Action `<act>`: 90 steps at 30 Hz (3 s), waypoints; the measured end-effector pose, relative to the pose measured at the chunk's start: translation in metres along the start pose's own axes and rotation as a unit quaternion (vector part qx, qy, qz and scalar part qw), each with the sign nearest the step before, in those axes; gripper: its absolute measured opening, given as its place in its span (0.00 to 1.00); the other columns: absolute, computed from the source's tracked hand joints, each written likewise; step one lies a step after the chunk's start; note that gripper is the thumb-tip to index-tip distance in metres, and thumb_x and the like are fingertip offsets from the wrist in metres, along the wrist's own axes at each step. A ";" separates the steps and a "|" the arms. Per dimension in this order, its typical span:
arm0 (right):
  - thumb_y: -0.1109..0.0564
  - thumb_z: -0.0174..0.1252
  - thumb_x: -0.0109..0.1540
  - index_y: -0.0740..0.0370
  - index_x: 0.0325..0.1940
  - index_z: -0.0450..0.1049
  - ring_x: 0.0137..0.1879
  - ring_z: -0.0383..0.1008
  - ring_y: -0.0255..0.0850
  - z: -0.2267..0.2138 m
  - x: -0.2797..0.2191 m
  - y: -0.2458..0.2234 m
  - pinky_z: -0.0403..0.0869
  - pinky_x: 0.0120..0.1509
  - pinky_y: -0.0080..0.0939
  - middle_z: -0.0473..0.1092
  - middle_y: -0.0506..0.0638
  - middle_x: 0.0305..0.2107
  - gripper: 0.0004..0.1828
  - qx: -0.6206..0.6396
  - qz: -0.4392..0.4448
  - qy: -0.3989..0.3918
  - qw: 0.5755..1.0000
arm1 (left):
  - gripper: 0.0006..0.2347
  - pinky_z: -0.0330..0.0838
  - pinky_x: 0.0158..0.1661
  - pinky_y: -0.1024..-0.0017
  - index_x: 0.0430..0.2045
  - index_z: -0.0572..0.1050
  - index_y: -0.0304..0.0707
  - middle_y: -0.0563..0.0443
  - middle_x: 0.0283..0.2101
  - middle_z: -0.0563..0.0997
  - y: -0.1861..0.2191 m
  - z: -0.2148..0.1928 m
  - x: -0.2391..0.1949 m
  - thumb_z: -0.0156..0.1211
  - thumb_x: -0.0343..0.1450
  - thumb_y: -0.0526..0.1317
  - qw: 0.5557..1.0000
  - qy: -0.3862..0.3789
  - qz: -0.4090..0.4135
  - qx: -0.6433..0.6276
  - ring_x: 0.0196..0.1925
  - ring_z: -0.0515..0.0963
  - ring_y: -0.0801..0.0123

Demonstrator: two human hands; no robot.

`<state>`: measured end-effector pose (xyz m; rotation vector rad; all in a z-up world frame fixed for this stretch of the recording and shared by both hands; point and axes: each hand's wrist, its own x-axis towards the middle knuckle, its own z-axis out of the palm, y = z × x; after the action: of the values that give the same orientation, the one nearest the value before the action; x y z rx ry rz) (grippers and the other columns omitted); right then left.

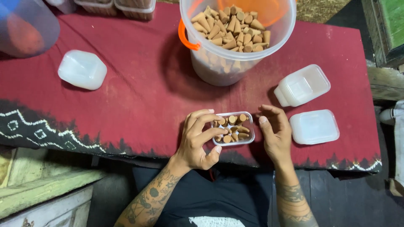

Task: Packing incense cones from a large bucket into small plastic containers and arranging them neatly.

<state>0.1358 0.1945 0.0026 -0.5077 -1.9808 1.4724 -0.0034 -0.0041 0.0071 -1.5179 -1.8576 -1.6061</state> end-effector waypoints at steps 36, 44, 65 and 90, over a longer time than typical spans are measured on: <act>0.69 0.69 0.60 0.81 0.45 0.75 0.35 0.74 0.54 0.000 0.027 -0.096 0.75 0.44 0.47 0.72 0.64 0.30 0.13 -0.144 -0.312 0.140 0.929 | 0.04 0.45 0.73 0.42 0.32 0.84 0.52 0.59 0.36 0.82 0.020 0.030 0.039 0.69 0.68 0.44 0.964 0.166 0.085 0.190 0.57 0.76 0.63; 0.52 0.69 0.60 0.59 0.46 0.78 0.33 0.76 0.54 0.029 0.093 -0.128 0.76 0.34 0.54 0.72 0.52 0.32 0.14 -0.526 -0.281 -0.047 0.801 | 0.03 0.45 0.74 0.46 0.32 0.83 0.50 0.56 0.37 0.83 0.028 0.036 0.043 0.69 0.68 0.40 0.950 0.196 0.125 0.209 0.56 0.77 0.64; 0.61 0.71 0.64 0.68 0.48 0.79 0.40 0.74 0.41 0.001 0.060 -0.195 0.73 0.46 0.39 0.78 0.55 0.42 0.11 -0.366 -0.212 -0.085 0.902 | 0.03 0.43 0.72 0.48 0.35 0.83 0.39 0.49 0.44 0.82 0.024 0.007 0.058 0.70 0.72 0.37 0.972 0.097 0.127 0.171 0.58 0.75 0.54; 0.60 0.58 0.63 0.53 0.37 0.69 0.28 0.64 0.42 0.004 -0.003 -0.115 0.60 0.33 0.44 0.65 0.44 0.24 0.05 -0.559 -0.254 -0.214 0.759 | 0.11 0.38 0.75 0.41 0.50 0.78 0.41 0.50 0.62 0.74 -0.018 0.003 0.104 0.65 0.73 0.35 0.985 0.073 0.049 0.146 0.73 0.61 0.49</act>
<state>0.1416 0.1543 0.1098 -0.0219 -2.9263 -0.0972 -0.0609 0.0561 0.0722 -1.3073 -1.8142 -1.2977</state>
